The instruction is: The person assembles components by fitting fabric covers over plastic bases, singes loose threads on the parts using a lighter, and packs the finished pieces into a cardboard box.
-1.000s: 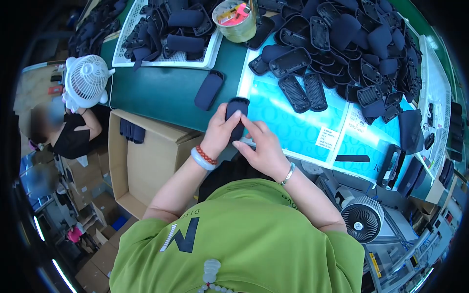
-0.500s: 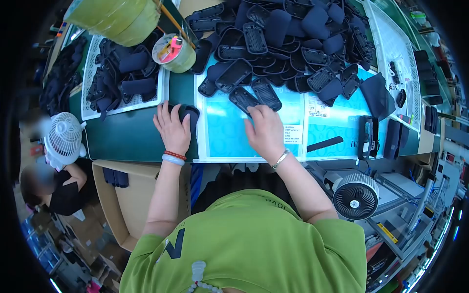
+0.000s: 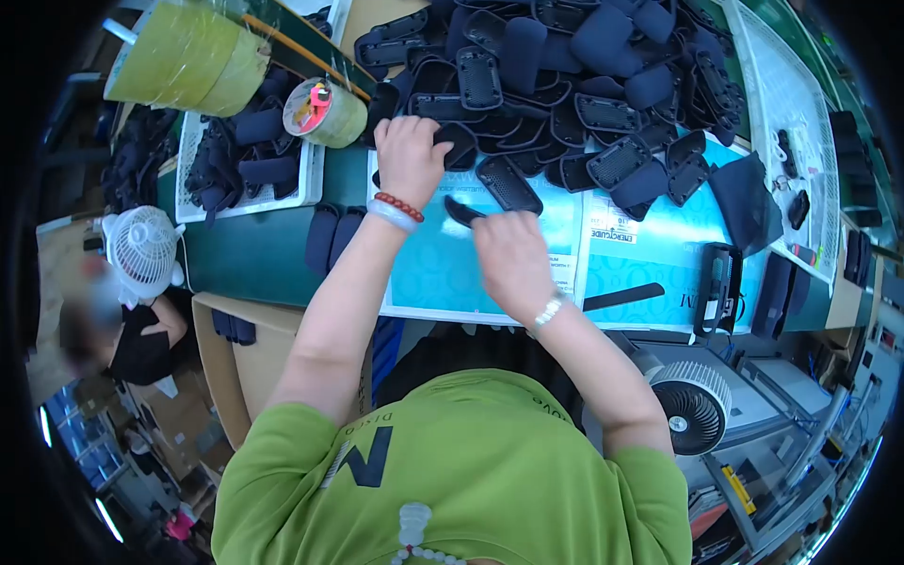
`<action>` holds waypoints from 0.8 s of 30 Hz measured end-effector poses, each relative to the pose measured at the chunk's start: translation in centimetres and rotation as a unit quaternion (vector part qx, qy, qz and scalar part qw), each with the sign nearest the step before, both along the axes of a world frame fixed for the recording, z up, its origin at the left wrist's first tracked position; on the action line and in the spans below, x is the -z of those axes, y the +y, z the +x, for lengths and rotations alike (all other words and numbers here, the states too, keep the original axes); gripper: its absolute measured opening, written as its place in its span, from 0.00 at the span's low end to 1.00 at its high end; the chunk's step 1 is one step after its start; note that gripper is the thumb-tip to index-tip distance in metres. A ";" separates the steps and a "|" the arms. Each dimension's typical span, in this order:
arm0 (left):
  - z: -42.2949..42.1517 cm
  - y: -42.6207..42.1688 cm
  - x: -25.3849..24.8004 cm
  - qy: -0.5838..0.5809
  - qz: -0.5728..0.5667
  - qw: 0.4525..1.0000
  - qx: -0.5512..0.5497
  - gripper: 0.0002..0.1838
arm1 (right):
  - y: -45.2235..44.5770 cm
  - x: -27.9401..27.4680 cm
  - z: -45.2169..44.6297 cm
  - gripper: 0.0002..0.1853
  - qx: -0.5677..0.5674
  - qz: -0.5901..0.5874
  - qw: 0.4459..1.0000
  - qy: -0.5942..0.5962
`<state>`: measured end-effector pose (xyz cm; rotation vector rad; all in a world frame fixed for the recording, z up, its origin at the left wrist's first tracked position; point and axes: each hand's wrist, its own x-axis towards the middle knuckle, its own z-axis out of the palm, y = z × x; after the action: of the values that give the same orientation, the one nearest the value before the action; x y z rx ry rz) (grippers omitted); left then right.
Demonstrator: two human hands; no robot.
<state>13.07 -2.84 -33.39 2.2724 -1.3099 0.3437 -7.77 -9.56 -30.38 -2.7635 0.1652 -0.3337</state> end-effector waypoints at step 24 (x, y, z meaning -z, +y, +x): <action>-7.8 10.4 -1.8 0.865 -0.392 0.313 0.004 0.36 | 5.4 -4.6 0.1 0.31 0.047 0.197 0.979 -0.026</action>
<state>5.31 7.59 -31.57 0.5786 0.2307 -1.0511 -7.69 -4.21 -25.76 -2.3588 0.3133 -0.3533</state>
